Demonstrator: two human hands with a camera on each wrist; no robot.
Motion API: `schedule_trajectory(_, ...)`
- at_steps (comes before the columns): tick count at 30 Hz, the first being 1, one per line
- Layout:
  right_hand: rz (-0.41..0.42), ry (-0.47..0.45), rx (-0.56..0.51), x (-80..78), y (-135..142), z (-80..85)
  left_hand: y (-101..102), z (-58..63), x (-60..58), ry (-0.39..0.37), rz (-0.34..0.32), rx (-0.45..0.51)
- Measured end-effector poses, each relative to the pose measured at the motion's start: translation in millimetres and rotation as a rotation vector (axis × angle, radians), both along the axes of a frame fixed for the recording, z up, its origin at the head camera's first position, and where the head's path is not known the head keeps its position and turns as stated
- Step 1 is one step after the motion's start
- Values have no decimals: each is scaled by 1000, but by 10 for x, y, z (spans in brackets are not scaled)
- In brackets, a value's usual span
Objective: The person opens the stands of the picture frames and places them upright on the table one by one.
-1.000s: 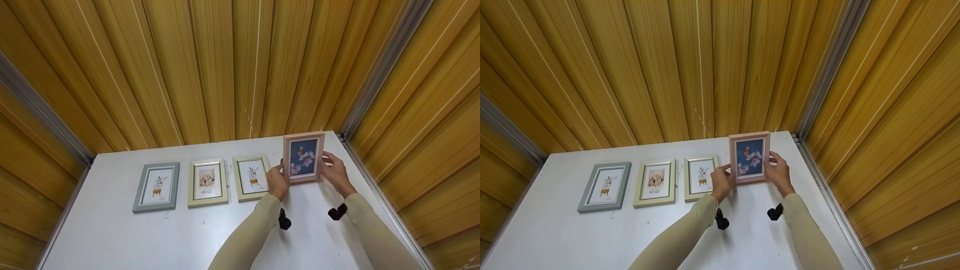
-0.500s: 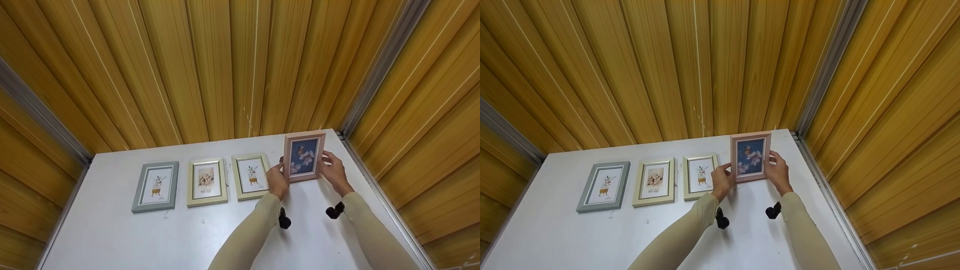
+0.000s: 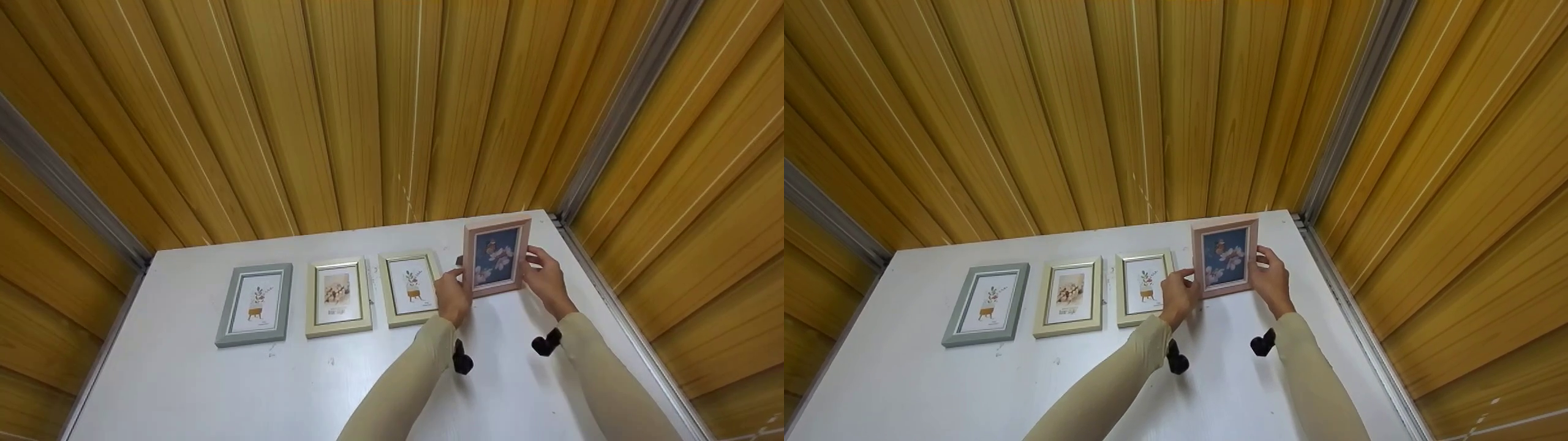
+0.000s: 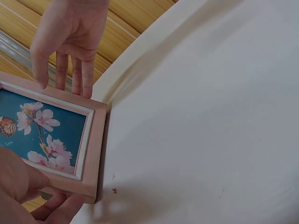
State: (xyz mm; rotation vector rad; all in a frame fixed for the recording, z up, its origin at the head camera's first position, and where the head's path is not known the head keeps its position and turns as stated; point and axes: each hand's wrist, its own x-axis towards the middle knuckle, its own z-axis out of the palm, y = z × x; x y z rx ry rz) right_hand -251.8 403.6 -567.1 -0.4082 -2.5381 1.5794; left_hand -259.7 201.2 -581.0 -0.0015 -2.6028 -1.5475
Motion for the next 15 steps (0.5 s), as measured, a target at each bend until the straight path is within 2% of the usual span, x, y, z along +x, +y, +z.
schedule_trajectory(4,-4,-2,23,2,-9,-25,-11,25,16,-60,16,26)
schedule_trajectory(7,4,-4,19,13,3,-37,-15,35,38,-60,23,41)
schedule_trajectory(10,15,-1,20,21,21,-43,-19,40,61,-51,16,53)
schedule_trajectory(15,16,-3,33,26,10,-52,-35,33,77,-113,-12,84)
